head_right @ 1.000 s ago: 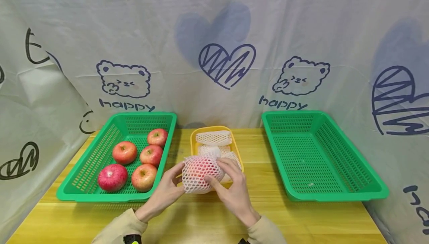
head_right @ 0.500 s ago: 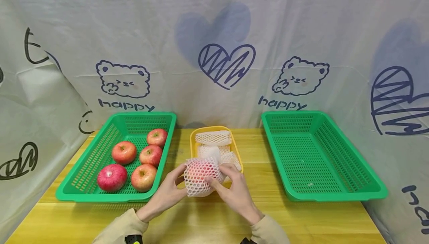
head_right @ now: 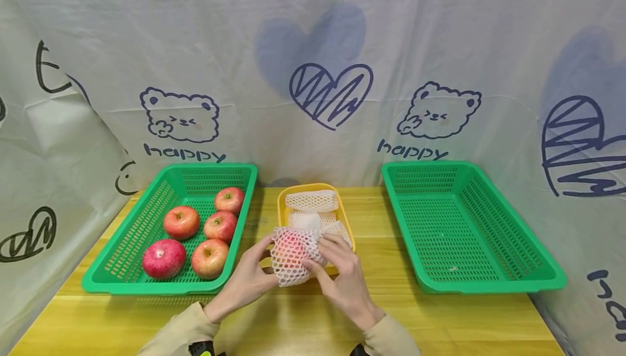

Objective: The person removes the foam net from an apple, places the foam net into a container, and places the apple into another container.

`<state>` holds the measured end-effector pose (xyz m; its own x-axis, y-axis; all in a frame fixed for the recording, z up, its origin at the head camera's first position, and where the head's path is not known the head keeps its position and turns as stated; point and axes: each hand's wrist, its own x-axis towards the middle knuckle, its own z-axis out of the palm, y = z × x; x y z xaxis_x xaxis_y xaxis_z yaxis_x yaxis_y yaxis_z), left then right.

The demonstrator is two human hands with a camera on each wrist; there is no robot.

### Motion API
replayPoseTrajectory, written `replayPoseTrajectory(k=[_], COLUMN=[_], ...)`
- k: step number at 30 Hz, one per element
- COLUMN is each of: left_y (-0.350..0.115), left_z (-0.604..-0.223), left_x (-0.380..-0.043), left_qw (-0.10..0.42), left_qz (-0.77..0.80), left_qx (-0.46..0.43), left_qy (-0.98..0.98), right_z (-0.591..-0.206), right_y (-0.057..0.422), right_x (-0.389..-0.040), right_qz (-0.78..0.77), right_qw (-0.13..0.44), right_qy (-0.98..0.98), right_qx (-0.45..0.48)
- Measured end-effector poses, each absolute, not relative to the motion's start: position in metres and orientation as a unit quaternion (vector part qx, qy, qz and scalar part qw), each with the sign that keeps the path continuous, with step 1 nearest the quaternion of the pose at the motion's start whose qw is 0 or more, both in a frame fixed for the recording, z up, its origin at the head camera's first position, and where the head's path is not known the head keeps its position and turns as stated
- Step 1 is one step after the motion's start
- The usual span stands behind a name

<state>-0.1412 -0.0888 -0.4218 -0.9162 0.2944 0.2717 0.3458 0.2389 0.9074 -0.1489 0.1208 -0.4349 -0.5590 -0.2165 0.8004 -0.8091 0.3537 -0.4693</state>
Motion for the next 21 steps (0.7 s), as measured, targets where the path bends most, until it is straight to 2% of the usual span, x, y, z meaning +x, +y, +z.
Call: replayPoseTrajectory(k=[2, 8, 14, 21], left_y=[-0.088, -0.086, -0.085, -0.085], left_z=[-0.421, -0.418, -0.418, -0.419], left_x=[-0.141, -0.139, -0.138, -0.138], left_qw=[0.027, 0.018, 0.011, 0.012], left_qz=[-0.579, -0.586, -0.592, -0.561], left_qx=[-0.198, -0.179, -0.189, -0.211], left_qy=[-0.79, -0.79, -0.784, -0.801], right_z=[-0.435, -0.435, -0.434, -0.432], right_y=[0.122, 0.128, 0.129, 0.131], right_x=[-0.149, -0.148, -0.146, -0.144], right_qz=[0.459, 0.487, 0.49, 0.571], right_qw=[0.312, 0.216, 0.157, 0.073], right_qy=[-0.757, -0.779, -0.801, -0.767], right_qx=[0.344, 0.33, 0.305, 0.284])
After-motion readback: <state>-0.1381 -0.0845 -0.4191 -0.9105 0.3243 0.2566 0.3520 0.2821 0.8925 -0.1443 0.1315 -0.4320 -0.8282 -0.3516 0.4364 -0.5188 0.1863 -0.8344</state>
